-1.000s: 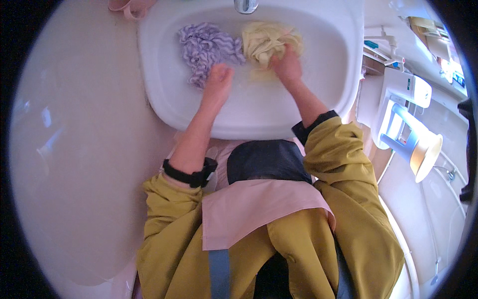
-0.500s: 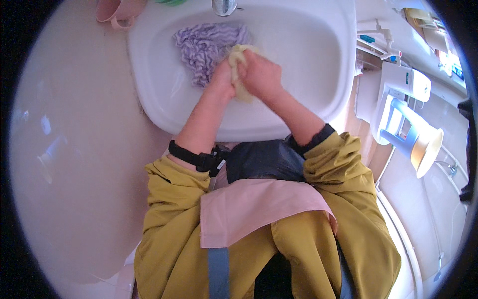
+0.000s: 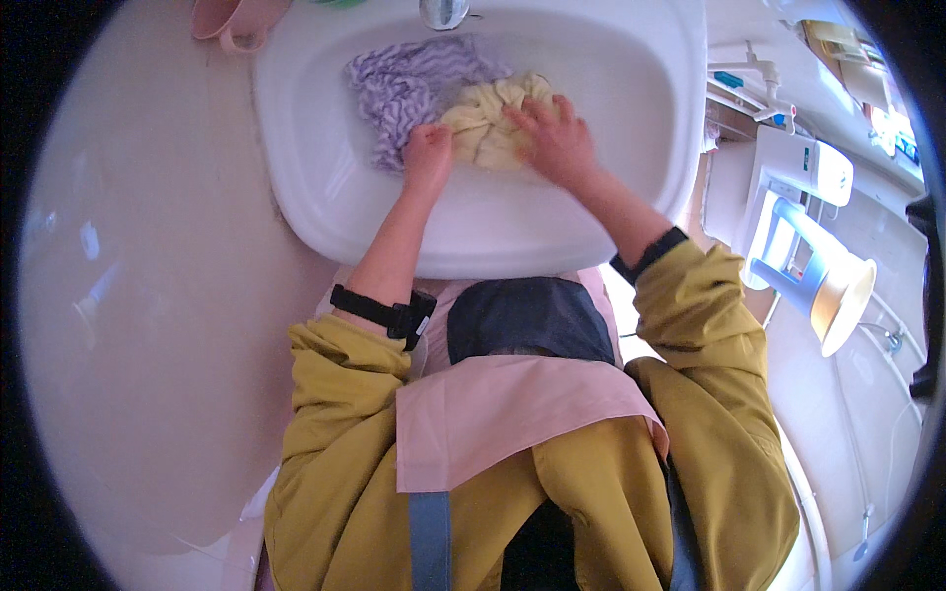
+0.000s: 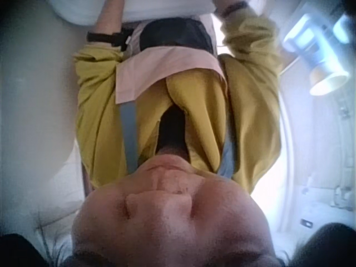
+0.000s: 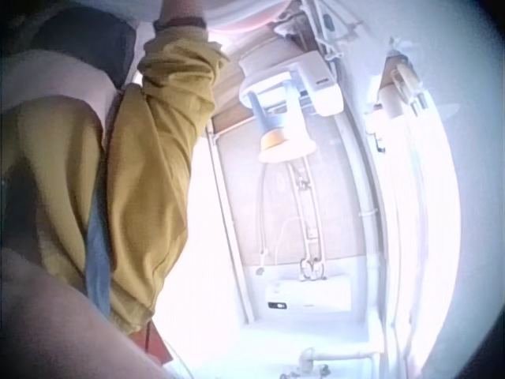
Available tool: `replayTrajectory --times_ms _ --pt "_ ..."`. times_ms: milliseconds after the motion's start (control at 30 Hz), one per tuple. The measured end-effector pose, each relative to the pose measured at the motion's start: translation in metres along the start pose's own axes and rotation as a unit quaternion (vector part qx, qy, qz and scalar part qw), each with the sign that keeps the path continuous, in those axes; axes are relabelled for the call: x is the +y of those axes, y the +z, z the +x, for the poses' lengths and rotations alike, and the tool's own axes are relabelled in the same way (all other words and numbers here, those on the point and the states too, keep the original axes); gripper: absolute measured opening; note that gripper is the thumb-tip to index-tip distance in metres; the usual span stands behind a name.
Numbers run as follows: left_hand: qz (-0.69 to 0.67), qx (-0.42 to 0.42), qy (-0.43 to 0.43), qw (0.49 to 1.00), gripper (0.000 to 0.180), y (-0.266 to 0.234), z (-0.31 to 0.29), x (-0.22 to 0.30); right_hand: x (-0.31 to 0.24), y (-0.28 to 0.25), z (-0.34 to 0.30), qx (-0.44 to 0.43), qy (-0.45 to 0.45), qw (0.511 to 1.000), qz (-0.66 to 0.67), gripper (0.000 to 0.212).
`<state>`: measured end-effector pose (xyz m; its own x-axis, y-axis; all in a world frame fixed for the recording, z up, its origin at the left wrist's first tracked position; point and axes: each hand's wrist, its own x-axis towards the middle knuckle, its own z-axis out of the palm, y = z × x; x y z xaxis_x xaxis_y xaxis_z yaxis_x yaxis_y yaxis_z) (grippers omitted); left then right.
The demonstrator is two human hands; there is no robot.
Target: The person washes two cloths by hand in a bathroom sink. They first scrub and rinse a purple striped cloth, then place it aside and proceed to scrub and rinse a yellow cloth under running water.
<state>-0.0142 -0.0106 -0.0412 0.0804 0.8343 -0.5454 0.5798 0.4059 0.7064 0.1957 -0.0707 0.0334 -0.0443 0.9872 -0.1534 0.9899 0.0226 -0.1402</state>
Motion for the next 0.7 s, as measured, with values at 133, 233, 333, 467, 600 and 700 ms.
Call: replayTrajectory --times_ms 133,233,333,467,600,700 --pt "-0.083 -0.006 -0.122 0.989 0.046 -0.002 -0.024 0.029 0.019 0.05 0.021 0.107 0.048 0.993 0.034 0.049" --pt "-0.353 -0.084 -0.294 0.884 0.054 0.003 -0.049 0.079 -0.037 0.021 0.024 -0.025 0.229 0.922 0.312 0.047" --pt "-0.55 -0.224 -0.246 0.766 0.061 -0.006 -0.028 0.065 -0.067 -0.008 0.02 -0.03 0.192 0.856 0.479 0.042" --pt "-0.492 -0.263 0.059 0.828 0.031 -0.005 -0.016 0.056 -0.093 -0.063 0.005 -0.001 0.178 0.786 0.592 0.035" --pt "-0.639 -0.346 0.028 0.687 0.045 0.003 -0.026 0.061 -0.078 -0.05 0.022 0.036 0.2 0.85 0.486 0.028" --pt "-0.501 -0.136 -0.126 0.845 0.039 0.006 -0.056 0.074 -0.034 -0.023 0.042 -0.01 0.145 0.935 0.322 0.022"
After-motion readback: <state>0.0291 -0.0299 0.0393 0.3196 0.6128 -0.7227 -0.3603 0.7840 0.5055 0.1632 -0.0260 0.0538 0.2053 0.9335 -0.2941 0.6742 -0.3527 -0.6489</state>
